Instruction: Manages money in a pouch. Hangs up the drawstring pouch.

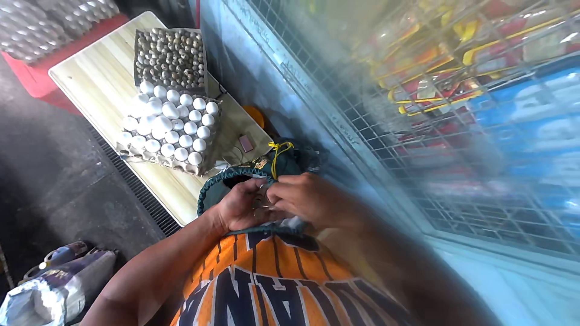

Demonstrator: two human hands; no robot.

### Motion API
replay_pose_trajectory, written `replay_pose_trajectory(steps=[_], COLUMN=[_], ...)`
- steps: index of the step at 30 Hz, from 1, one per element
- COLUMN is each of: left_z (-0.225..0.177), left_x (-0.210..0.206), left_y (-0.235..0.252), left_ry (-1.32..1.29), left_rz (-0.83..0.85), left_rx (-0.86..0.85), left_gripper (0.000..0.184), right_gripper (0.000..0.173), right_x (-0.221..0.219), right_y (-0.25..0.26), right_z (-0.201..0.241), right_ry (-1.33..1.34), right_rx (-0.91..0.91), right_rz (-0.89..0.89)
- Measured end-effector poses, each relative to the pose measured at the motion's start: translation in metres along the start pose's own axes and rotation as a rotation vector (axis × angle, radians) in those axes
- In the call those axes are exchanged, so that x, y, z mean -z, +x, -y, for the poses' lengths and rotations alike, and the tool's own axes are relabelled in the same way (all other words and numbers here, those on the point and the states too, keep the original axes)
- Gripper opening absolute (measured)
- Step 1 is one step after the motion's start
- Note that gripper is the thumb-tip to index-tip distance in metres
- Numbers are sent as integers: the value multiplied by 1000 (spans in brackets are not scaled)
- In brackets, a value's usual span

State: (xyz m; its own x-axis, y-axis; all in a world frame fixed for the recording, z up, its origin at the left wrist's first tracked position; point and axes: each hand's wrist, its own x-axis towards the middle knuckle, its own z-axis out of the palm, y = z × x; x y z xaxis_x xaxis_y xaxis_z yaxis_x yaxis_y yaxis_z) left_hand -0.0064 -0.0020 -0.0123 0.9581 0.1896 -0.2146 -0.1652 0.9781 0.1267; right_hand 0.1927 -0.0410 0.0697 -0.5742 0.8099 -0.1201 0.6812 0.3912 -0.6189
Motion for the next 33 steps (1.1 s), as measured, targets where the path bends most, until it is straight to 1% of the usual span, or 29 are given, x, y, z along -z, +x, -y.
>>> replay_pose_trajectory(steps=[2,5,10,14,17,20,23,27,29,31,33], left_z=[-1,-2,-5,-2,-2,-2,-1,-1,-1,0,-1], left_x=[1,1,0,-2,-3,-5,-7,-7,-7,-7,-8], left_y=[-2,-4,-5,0,0,-1,-2,-4,-5,-5,-5], left_ry=[-10,-6,18,55,99,135,162,171,131,112,116], left_rz=[-10,12,15,-16,-11,3,-51,-62,-50,-46,-64], left_rx=[-12,-27,-28,-54,-38,-20,-33,-24,-2,14,22], left_gripper=[47,54,59,49,45,45,44,48,47,47,48], right_gripper=[10,10,15,26,24,25,25,19,21,23,13], right_x=[8,13,-2,-21,-33,-39,-37,-27,-19,-11,-7], right_y=[-5,-11,-13,-20,-22,-23,-27,-41,-49,-57,-59], right_z=[-4,-12,-35,-64,-75,-81,-92,-103,-103,-101,-102], right_ry=[51,166,637,926,1077,1073,1007,988,969,1067,1239], right_rx=[-24,-74,-182,-192,-185,-182,-192,-201,-266,-292,-185], right_rz=[-24,-108,-282,-379,-419,-470,-509,-470,-472,-529,-595])
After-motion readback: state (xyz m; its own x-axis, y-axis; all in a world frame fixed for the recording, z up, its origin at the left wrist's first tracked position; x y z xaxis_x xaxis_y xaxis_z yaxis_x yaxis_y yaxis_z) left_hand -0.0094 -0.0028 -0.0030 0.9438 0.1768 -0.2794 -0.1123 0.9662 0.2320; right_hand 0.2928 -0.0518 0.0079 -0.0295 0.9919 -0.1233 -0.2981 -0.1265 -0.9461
